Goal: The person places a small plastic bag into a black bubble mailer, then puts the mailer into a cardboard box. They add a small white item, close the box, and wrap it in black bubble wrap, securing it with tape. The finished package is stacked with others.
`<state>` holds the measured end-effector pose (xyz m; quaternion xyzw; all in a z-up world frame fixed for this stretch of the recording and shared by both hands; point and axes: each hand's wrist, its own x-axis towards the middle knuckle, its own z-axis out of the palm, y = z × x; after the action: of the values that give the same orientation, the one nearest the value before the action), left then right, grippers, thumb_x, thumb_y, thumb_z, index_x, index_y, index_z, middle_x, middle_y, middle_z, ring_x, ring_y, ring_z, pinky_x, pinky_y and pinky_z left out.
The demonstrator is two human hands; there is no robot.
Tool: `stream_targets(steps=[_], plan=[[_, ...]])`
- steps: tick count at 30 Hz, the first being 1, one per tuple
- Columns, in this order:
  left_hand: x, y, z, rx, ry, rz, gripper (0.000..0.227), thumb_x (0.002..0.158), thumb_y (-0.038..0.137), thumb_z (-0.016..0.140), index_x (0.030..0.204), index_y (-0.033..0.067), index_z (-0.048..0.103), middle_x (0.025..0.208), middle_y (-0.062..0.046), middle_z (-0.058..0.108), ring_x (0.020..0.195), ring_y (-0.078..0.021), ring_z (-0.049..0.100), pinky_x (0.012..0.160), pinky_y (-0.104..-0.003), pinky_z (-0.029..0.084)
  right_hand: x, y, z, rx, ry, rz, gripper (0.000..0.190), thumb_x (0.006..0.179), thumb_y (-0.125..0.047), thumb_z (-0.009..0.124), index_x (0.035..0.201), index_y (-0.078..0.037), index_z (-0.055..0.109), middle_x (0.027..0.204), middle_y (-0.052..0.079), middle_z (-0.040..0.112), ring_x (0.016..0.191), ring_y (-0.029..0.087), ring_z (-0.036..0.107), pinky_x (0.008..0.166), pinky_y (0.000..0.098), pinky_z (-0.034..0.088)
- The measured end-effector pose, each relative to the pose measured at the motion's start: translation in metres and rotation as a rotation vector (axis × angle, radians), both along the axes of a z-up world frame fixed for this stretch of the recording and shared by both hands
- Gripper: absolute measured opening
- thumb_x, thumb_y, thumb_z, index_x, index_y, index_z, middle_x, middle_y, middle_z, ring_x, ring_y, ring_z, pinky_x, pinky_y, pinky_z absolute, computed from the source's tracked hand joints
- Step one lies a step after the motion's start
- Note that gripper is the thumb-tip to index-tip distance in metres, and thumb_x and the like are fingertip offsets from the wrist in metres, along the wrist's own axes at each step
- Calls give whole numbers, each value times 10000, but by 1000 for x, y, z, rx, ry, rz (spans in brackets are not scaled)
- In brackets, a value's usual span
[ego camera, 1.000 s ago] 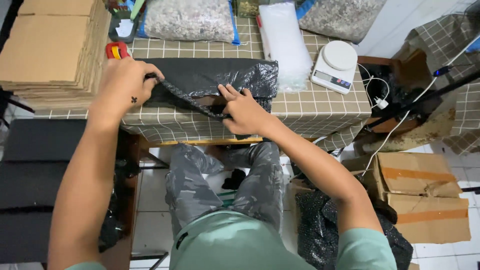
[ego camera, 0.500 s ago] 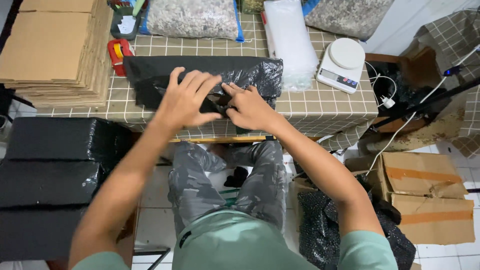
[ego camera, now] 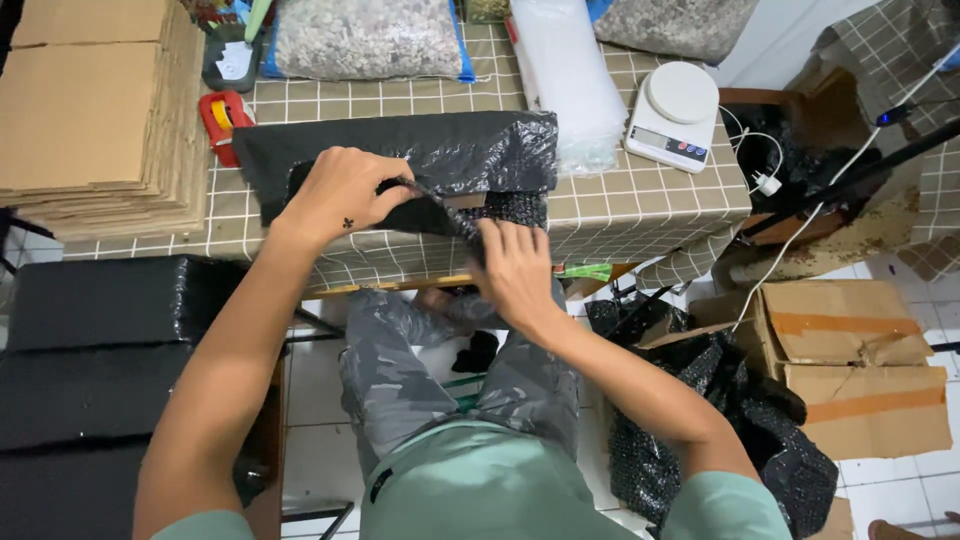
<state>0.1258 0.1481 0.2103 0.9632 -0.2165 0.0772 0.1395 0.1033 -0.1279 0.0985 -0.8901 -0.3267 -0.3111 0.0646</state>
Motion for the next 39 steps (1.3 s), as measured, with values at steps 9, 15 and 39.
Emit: stream_targets(steps=[9,15,39], plan=[[-11,7,11,-213,111,64,189,1016,270,612,903,161,717,582,-117,630,566,-372,638,654,-416,517,57,-73,39,412,378,44,264,823,-40,721,982,-241,784,796,-2,722,757,251,731,709,328,535],[-5,9,26,-259,279,79,340,1011,272,571,723,113,657,504,-102,556,500,-329,545,644,-413,450,75,-58,125,552,360,-5,300,1111,-202,444,1243,-140,707,739,143,638,754,427,667,778,532,504],[27,13,24,-140,274,-10,405,1032,345,565,780,49,681,620,-103,627,542,-331,493,624,-446,459,69,51,122,57,80,383,642,958,-576,684,1224,5,624,1245,146,649,1236,352,557,1024,473,402]])
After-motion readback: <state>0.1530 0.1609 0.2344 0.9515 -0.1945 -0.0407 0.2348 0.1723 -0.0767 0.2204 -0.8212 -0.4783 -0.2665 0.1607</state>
